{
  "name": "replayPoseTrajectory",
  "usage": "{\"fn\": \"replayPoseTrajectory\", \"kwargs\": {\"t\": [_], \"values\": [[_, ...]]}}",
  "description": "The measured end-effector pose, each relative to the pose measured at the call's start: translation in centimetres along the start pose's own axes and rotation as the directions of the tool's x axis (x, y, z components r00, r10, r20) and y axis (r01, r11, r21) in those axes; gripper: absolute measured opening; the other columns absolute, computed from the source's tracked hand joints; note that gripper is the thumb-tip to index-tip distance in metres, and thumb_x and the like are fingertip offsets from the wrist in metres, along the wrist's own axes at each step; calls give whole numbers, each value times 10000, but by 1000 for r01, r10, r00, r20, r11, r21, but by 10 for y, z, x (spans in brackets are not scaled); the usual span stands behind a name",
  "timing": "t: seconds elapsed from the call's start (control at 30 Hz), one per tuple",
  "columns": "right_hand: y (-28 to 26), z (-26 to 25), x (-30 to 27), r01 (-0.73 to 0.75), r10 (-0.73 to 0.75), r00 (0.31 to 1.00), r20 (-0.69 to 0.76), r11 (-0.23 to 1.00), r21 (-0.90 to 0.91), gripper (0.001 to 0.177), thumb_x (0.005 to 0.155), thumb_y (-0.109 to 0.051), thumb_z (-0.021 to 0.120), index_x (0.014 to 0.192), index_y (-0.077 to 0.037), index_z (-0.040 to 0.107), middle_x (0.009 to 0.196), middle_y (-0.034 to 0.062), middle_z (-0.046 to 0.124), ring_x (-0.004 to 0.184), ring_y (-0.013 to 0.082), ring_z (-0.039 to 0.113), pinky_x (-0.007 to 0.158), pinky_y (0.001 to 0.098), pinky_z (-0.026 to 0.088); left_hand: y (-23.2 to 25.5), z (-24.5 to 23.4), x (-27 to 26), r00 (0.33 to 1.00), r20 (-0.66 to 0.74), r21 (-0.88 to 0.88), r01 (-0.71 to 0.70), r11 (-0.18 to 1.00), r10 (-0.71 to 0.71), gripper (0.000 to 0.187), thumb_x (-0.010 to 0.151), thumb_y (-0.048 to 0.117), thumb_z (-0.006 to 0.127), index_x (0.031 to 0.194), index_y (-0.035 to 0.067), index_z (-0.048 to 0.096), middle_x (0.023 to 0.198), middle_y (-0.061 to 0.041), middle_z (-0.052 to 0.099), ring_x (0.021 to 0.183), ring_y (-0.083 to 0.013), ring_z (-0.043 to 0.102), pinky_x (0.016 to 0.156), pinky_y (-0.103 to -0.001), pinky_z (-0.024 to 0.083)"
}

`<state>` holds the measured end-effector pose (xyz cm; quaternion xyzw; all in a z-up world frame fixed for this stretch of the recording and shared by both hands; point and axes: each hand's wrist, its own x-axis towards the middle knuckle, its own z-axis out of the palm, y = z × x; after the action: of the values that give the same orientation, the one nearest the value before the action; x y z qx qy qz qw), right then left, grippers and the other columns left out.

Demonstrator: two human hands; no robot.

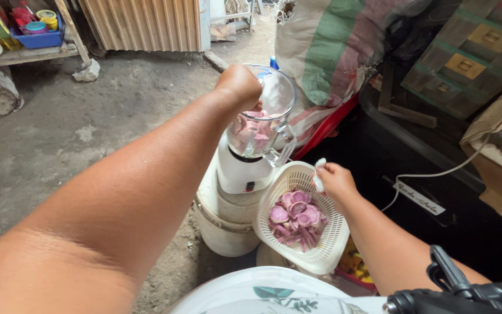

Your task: The person peels the skin off sliced purple yam pieces by hand and places them into a blender jar. The person handles the slices one at a time, removing the outer layer and dropping the peeled pieces into the jar.

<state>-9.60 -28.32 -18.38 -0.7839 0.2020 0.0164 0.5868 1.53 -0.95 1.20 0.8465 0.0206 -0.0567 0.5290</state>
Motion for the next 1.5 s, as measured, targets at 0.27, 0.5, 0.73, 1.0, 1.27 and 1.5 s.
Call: {"fn": "replayPoseTrajectory", "kwargs": {"t": [0.27,0.5,0.73,1.0,1.27,1.5], "values": [[-146,2,7,415,-458,885,76,854,315,296,1027,-267,627,1224,-63,712,891,-18,624,667,60,479,549,233,398,8,8,1,999,39,336,-10,942,-3,124,909,-17,621,930,-76,728,913,-241,771,748,-281,781,673,-379,635],[-227,45,20,588,-761,608,224,622,517,320,1070,-229,655,1287,5,667,1080,28,697,943,61,617,837,224,519,11,22,10,991,120,756,-125,643,51,237,814,29,747,1049,41,775,1104,-215,730,1009,-322,728,870,-433,587],[-223,57,39,566,-658,686,310,750,341,234,1050,-200,604,1188,-26,679,979,33,698,839,93,641,749,261,566,4,40,22,987,160,833,-122,539,-24,276,803,45,739,1075,85,766,1148,-166,726,1064,-314,707,886,-435,583],[-217,61,37,608,-672,689,272,740,287,207,1028,-202,617,1115,-23,676,950,35,712,833,88,662,762,266,580,-19,42,41,917,396,745,-293,599,-45,268,810,88,741,1078,87,757,1125,-156,733,1037,-307,708,872,-428,582],[-221,57,32,571,-655,695,296,753,326,232,1035,-243,613,1140,-49,683,946,9,701,828,72,641,762,264,575,-30,45,55,911,413,709,-324,627,3,267,817,131,743,1080,89,747,1102,-147,740,1011,-301,709,858,-421,580],[-222,54,28,590,-640,711,290,768,248,233,1038,-266,616,1129,-64,691,948,5,714,827,70,644,754,266,562,-36,47,65,906,422,691,-343,637,30,271,823,168,745,1083,91,739,1082,-139,746,987,-295,711,846,-415,579]]}}
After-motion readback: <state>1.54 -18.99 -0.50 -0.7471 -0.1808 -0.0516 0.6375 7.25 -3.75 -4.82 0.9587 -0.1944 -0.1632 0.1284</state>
